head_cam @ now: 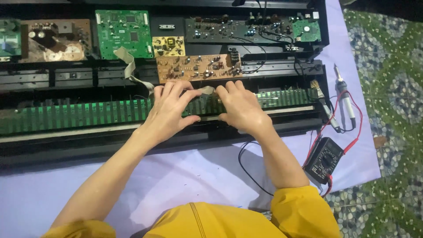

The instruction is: The person works on the internal components of an electronic device, using a multimeter to test a circuit board and a screwdriver to remove screws. They lift and reposition the board while continuing to test various points.

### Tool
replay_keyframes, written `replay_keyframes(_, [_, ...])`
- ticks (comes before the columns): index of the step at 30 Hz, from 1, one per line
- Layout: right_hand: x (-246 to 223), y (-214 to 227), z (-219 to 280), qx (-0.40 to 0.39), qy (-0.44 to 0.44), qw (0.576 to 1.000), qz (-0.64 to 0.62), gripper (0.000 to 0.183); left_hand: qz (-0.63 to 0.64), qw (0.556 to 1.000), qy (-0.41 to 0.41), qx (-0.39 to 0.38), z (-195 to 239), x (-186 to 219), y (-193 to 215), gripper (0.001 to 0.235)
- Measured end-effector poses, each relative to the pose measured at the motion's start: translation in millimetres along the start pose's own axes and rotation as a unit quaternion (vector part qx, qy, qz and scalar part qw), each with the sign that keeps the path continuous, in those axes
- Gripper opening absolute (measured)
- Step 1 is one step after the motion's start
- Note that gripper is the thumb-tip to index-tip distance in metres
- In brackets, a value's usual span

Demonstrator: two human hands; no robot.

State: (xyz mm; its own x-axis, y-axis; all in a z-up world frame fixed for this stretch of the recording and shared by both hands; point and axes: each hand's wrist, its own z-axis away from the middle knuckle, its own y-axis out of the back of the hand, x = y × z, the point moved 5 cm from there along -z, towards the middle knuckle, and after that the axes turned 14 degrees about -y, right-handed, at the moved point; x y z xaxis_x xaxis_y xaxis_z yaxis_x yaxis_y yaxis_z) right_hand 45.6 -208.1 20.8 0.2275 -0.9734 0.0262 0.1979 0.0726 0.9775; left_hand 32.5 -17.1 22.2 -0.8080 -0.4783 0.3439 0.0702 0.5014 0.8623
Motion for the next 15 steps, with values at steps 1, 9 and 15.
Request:
replay_keyframes(1, [0.5, -2.4, -0.7, -0.001, 0.003, 1.0, 0.0, 0.072, -0.001, 1.0, 0.003, 0.0, 0.8, -1.3, -1.1, 0.067])
replay_keyframes(9, [4.1, -2.0, -1.6, 0.046, 0.003, 0.999, -0.013, 0.055, 0.011, 1.0, 0.003, 0.02, 3.5, -5.9, -5.3, 0.062])
replay_keyframes(15, [1.5, 6.9, 2.2, 0.047, 0.01, 0.998, -0.028, 0.055, -0.006, 1.0, -0.007, 0.029, 2.4, -2.7, -3.4, 0.059])
